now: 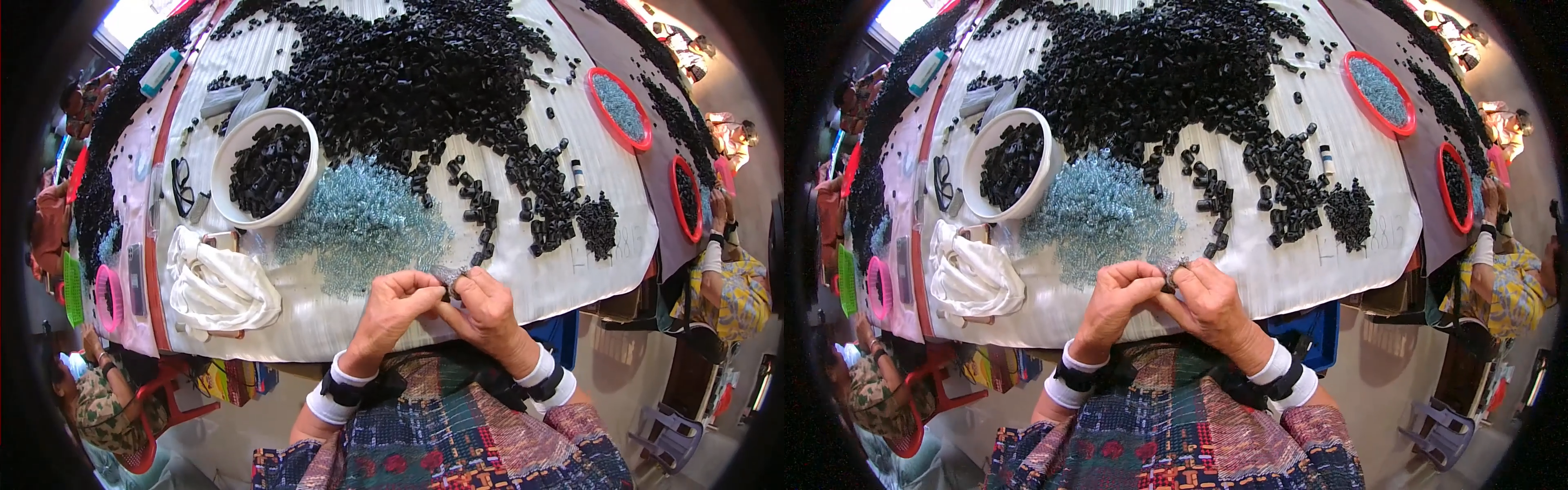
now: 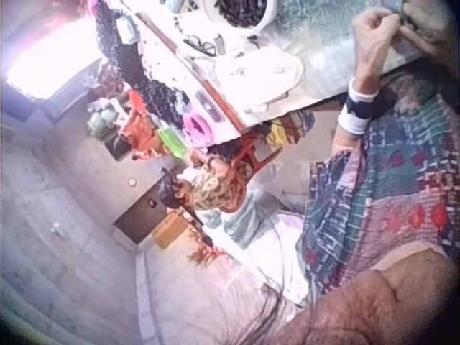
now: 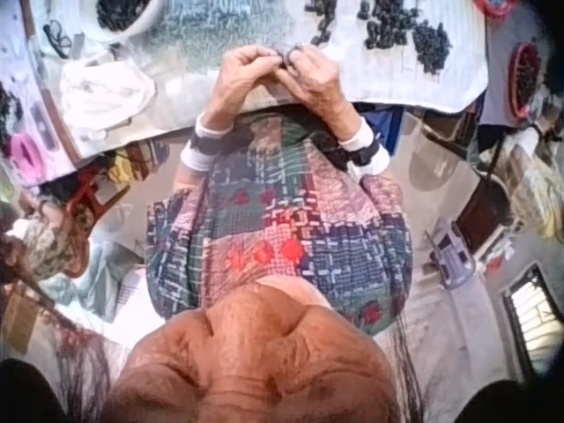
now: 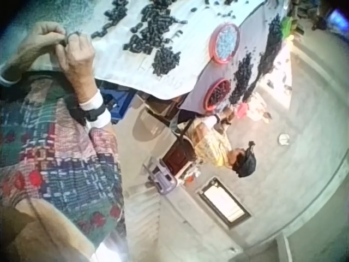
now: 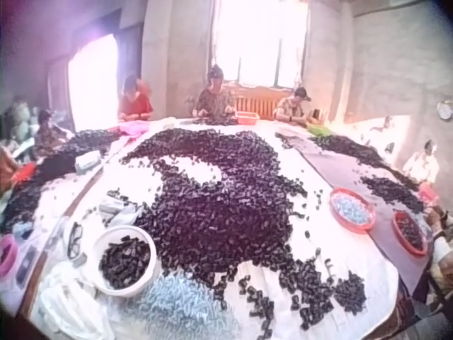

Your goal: The recorder sorts and organizes small black plastic shoe components at a large communal work table.

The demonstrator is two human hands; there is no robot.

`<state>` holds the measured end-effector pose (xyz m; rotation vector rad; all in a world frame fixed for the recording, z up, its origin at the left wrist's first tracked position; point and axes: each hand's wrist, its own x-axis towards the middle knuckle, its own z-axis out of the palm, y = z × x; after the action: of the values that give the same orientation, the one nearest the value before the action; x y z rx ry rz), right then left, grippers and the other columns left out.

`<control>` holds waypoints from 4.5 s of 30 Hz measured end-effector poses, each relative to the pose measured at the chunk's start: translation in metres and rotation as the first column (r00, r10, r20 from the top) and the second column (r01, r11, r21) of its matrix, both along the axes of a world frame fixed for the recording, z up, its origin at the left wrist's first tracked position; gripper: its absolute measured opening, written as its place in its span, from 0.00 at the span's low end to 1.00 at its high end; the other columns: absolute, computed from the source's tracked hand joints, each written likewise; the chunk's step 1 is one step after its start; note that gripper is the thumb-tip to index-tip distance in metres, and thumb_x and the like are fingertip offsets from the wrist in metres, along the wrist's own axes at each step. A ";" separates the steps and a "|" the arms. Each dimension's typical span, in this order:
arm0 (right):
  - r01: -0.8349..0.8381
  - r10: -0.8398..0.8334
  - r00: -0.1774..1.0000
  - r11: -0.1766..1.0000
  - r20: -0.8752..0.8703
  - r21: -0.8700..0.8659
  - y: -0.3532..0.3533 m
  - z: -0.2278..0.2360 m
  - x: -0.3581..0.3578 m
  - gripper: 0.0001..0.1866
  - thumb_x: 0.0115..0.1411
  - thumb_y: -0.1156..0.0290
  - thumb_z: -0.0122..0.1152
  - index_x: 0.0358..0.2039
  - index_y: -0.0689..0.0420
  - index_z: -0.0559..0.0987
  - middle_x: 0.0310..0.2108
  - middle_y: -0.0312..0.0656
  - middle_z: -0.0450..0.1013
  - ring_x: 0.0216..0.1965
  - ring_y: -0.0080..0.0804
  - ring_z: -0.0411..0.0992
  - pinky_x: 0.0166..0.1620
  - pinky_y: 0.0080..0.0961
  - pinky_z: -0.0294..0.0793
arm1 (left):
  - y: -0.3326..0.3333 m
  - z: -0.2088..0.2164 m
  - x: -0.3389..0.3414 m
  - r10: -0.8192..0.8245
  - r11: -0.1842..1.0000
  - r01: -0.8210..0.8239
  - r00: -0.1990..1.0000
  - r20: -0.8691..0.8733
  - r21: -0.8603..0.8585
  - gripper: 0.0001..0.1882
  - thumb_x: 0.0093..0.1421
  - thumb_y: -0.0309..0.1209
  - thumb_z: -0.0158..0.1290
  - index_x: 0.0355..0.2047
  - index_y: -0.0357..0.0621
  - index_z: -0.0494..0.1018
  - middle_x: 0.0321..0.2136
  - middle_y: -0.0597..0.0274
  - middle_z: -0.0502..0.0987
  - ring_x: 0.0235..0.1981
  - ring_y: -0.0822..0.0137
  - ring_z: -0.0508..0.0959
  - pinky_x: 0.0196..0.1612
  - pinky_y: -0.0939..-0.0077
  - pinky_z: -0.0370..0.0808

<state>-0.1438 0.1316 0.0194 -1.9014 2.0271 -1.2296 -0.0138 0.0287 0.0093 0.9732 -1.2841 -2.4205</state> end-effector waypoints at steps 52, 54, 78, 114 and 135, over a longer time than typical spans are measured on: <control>-0.168 0.173 0.981 0.983 0.082 -0.071 -0.017 0.025 -0.003 0.17 0.44 0.83 0.58 0.38 0.63 0.72 0.31 0.46 0.67 0.31 0.45 0.69 0.33 0.33 0.70 | -0.026 0.006 0.010 -0.048 0.995 0.061 0.986 -0.158 0.076 0.08 0.55 0.23 0.56 0.36 0.35 0.72 0.28 0.59 0.77 0.25 0.73 0.78 0.29 0.83 0.76; -0.069 0.077 0.985 0.996 0.157 -0.055 -0.017 0.019 -0.017 0.16 0.47 0.84 0.56 0.40 0.64 0.71 0.29 0.47 0.68 0.31 0.46 0.69 0.33 0.34 0.71 | -0.024 0.014 0.007 -0.008 0.991 0.021 0.995 -0.103 0.133 0.11 0.54 0.24 0.58 0.38 0.36 0.72 0.29 0.59 0.78 0.27 0.72 0.79 0.28 0.85 0.75; 0.101 -0.068 0.975 0.983 -0.211 0.154 -0.060 -0.018 -0.059 0.15 0.46 0.84 0.53 0.37 0.61 0.70 0.29 0.46 0.67 0.33 0.45 0.67 0.36 0.36 0.69 | -0.024 -0.013 0.017 -0.005 0.985 0.031 0.988 -0.156 0.168 0.12 0.56 0.26 0.56 0.40 0.36 0.72 0.30 0.60 0.78 0.28 0.73 0.79 0.29 0.84 0.75; 0.034 -0.039 0.985 0.999 0.167 0.033 -0.009 0.023 -0.015 0.21 0.51 0.87 0.55 0.47 0.61 0.73 0.34 0.44 0.75 0.35 0.29 0.76 0.36 0.20 0.74 | -0.010 -0.003 0.003 0.056 0.998 -0.047 0.978 -0.199 0.053 0.11 0.55 0.23 0.56 0.39 0.32 0.73 0.30 0.58 0.78 0.29 0.72 0.79 0.31 0.82 0.76; 0.130 -0.078 0.927 0.984 -0.367 0.119 -0.101 -0.013 -0.087 0.14 0.47 0.80 0.53 0.37 0.58 0.72 0.30 0.45 0.70 0.35 0.45 0.67 0.40 0.37 0.68 | -0.016 -0.018 0.006 -0.016 0.985 0.065 0.958 -0.286 0.162 0.10 0.55 0.22 0.55 0.38 0.35 0.72 0.32 0.57 0.78 0.30 0.71 0.78 0.34 0.80 0.76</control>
<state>-0.2311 0.0307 0.0062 -2.0982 2.3471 -0.7667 -0.0078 0.0129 -0.0092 0.6098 -1.0212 -2.6179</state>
